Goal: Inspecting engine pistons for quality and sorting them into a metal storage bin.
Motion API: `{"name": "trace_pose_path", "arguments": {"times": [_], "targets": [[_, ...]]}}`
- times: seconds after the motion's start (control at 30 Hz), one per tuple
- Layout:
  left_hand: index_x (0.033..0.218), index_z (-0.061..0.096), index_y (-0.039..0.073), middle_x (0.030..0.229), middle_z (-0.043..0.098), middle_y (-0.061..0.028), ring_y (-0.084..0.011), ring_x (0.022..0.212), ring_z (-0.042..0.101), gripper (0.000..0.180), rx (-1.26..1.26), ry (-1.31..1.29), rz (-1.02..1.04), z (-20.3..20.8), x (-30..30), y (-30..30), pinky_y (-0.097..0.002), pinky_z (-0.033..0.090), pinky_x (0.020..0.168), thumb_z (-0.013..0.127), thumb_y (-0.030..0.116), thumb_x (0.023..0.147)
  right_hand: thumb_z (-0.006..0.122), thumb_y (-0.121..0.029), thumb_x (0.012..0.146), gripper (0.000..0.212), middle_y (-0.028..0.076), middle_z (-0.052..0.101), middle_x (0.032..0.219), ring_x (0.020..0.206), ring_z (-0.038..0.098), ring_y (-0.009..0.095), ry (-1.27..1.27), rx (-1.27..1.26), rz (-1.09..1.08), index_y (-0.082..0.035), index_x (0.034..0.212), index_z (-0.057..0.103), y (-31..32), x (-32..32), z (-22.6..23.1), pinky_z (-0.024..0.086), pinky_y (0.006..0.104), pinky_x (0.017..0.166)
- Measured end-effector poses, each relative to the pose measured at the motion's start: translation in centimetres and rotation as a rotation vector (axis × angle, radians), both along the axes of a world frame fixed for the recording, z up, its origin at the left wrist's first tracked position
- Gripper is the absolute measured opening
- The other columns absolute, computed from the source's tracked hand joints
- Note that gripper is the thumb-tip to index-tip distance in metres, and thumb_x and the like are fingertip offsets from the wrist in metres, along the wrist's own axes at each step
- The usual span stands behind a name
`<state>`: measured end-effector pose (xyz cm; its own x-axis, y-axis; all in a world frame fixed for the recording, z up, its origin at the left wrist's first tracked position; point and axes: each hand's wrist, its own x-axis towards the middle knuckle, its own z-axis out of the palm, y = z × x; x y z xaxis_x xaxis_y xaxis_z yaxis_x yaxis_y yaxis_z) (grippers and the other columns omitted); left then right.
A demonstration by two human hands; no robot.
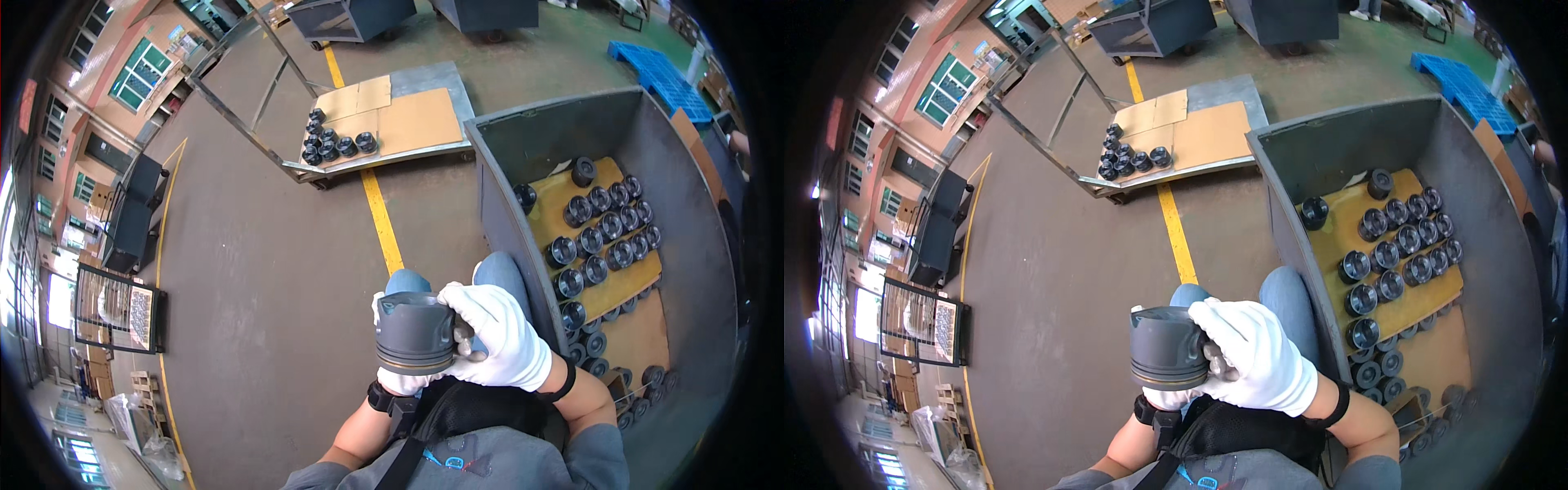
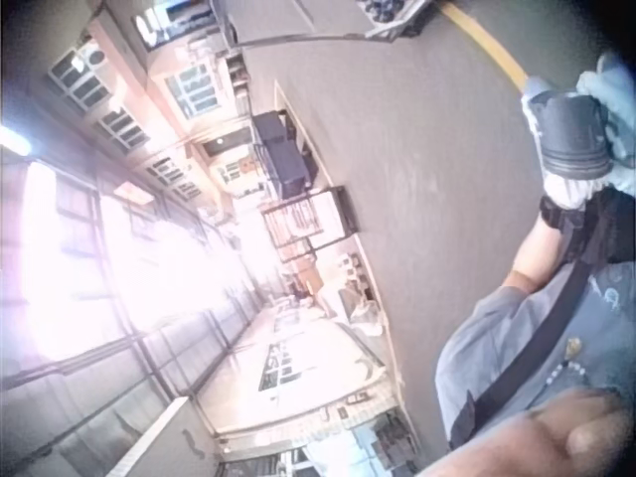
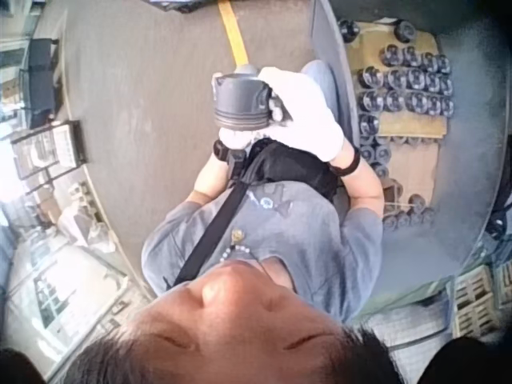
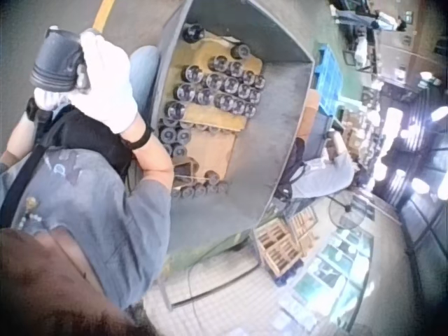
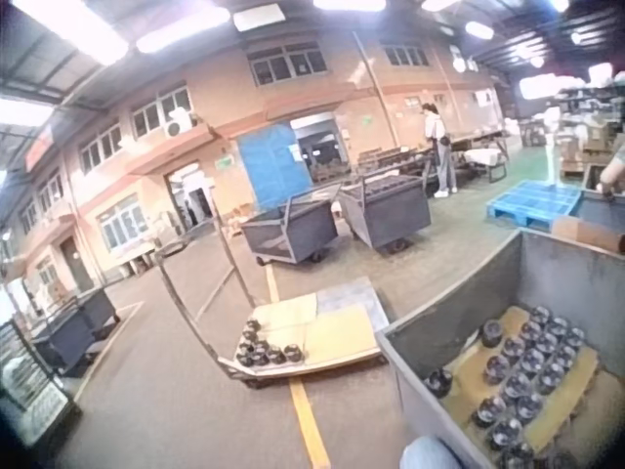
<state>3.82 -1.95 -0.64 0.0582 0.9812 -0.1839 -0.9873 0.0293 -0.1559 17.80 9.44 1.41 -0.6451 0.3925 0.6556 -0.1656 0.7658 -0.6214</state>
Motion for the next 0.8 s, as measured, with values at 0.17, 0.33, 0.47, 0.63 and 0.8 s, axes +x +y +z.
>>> {"name": "trace_pose_path", "arguments": {"times": [0.17, 0.33, 0.47, 0.63, 0.8], "targets": [[0.128, 0.053, -0.002, 0.106, 0.063, -0.0301, -0.0471, 0.093, 0.065, 0.100, 0.123, 0.330, -0.104, -2.9, -0.9, -0.3, -0.0549, 0.056, 0.091, 0.033, 0.087, 0.086, 0.087, -0.023, 0.053, 0.092, 0.014, 0.064, 0.095, 0.082, 0.065, 0.034, 0.022, -0.033, 0.032, 0.006, 0.133, 0.051, 0.4, -0.6, -0.4, 0.051, 0.0443, 0.073], [0.131, 0.050, 0.007, 0.107, 0.060, -0.0160, -0.0289, 0.086, 0.060, 0.053, -0.017, 0.089, -0.029, -3.5, 0.7, -1.5, -0.0425, 0.052, 0.078, 0.044, 0.051, 0.102, 0.087, -0.029, 0.055, 0.092, 0.009, 0.061, 0.086, 0.073, 0.061, 0.030, 0.070, 0.008, -0.010, 0.005, 0.133, 0.052, -0.1, -0.3, 0.6, 0.048, 0.0423, 0.068], [0.128, 0.051, 0.011, 0.100, 0.057, -0.0092, -0.0202, 0.077, 0.053, 0.039, -0.036, -0.010, -0.071, -3.7, 1.6, -1.6, -0.0353, 0.045, 0.072, 0.047, 0.042, 0.104, 0.088, -0.035, 0.056, 0.093, 0.010, 0.062, 0.093, 0.079, 0.062, 0.030, -0.031, -0.024, -0.072, 0.003, 0.133, 0.054, -1.0, 0.2, 0.3, 0.048, 0.0411, 0.073], [0.129, 0.051, 0.004, 0.105, 0.059, -0.0151, -0.0265, 0.076, 0.057, 0.053, -0.076, 0.304, 0.012, -3.4, 0.6, -1.5, -0.0423, 0.052, 0.071, 0.044, 0.050, 0.103, 0.087, -0.032, 0.057, 0.090, 0.015, 0.062, 0.107, 0.097, 0.062, 0.034, -0.044, -0.050, -0.017, 0.002, 0.134, 0.054, -0.9, 0.1, -0.3, 0.049, 0.0443, 0.083], [0.140, 0.048, -0.001, 0.118, 0.063, -0.0268, -0.0437, 0.107, 0.066, 0.095, 0.053, 0.387, 0.039, -0.8, -1.7, -1.2, -0.0573, 0.057, 0.089, 0.039, 0.080, 0.091, 0.088, -0.029, 0.060, 0.093, 0.018, 0.064, 0.117, 0.105, 0.063, 0.039, -0.041, 0.016, -0.025, 0.004, 0.138, 0.048, -0.3, -0.9, -1.2, 0.049, 0.0470, 0.090]]}}
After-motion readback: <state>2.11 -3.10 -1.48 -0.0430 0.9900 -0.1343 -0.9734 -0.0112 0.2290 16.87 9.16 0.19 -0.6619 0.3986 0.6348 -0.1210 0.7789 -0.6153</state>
